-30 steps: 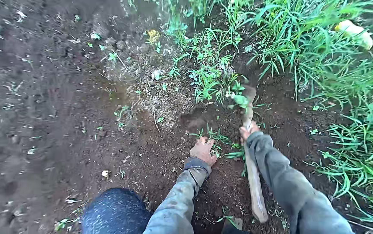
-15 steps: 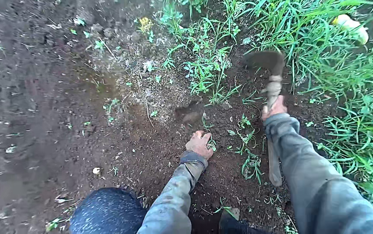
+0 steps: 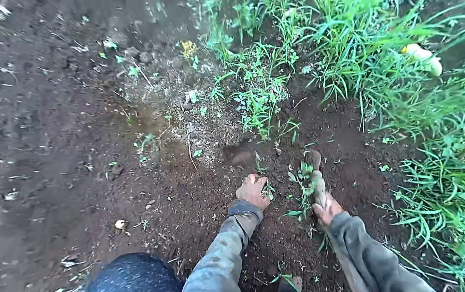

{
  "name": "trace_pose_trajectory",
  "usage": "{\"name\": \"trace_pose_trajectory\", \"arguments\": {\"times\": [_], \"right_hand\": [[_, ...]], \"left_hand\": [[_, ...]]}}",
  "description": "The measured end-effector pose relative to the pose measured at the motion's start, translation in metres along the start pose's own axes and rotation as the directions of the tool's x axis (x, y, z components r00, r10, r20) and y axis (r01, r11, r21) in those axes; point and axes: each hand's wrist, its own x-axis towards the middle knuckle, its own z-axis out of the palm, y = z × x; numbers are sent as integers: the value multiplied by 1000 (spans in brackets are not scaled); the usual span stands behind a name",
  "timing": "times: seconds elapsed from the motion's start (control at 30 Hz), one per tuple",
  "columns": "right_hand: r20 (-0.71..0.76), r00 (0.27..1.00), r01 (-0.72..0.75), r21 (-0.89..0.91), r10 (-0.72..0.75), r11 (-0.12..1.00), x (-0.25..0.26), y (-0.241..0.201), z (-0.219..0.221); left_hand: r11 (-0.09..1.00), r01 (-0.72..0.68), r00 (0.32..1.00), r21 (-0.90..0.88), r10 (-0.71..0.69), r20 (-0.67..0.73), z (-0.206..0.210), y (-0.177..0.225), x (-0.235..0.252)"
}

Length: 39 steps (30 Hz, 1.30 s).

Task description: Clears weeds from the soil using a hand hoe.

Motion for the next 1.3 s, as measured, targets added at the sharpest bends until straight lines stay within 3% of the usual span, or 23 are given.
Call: {"name": "trace_pose_trajectory", "arguments": {"times": [0.07, 0.13, 0.23, 0.33, 0.47, 0.63, 0.7, 0.8, 0.87, 0.97, 1.03, 1.1, 1.2, 1.3], "right_hand": [[-44, 998, 31, -249, -43, 968, -16, 3, -22], [-153, 986, -1, -372, -60, 928, -12, -30, -59], [-366, 929, -73, -326, -54, 943, 42, -98, -104], [-437, 895, -15, -229, -89, 973, 117, -160, -111], [-322, 943, 97, 31, -82, 995, 183, -198, -52], [-67, 993, 115, 409, -96, 905, 139, -167, -2], [9, 994, 96, 330, -105, 939, 106, -143, 13], [151, 985, 82, 3, -82, 997, 49, -110, 17], [185, 977, 136, -160, -105, 978, 21, -85, -5], [112, 975, 215, -296, -190, 931, 12, -78, -54], [-33, 972, 218, -247, -233, 944, 36, -91, -80], [-142, 972, 172, -99, -185, 980, 68, -140, -91], [-9, 1000, 3, 101, -2, 995, 81, -221, -56], [94, 973, 201, 83, -209, 976, 97, -196, 9]], "left_hand": [[1000, 27, 999, 8, -27, 33, -2, 3, -1], [999, 46, 997, 19, -47, 63, 0, 3, -3], [1000, 23, 999, 11, -23, 23, 6, 1, -4], [1000, 13, 1000, 11, -13, 7, 4, 1, -3], [1000, 23, 999, 3, -23, 48, 6, 3, -3], [1000, 29, 998, -2, -29, 55, -2, 2, -2], [1000, 0, 1000, -23, 0, 29, 2, 1, -1], [1000, -21, 1000, -19, 21, 1, 9, -5, -2], [999, -23, 1000, -23, 23, -15, 8, -2, -1], [1000, 25, 999, -9, -25, 38, -1, 2, -3], [999, 38, 998, -8, -38, 50, 2, 3, -5], [1000, 28, 999, -8, -28, 23, 3, 3, -2], [1000, 24, 1000, -10, -24, 12, 2, 5, -5], [1000, 22, 1000, -2, -22, 7, -1, 2, -4]]}}
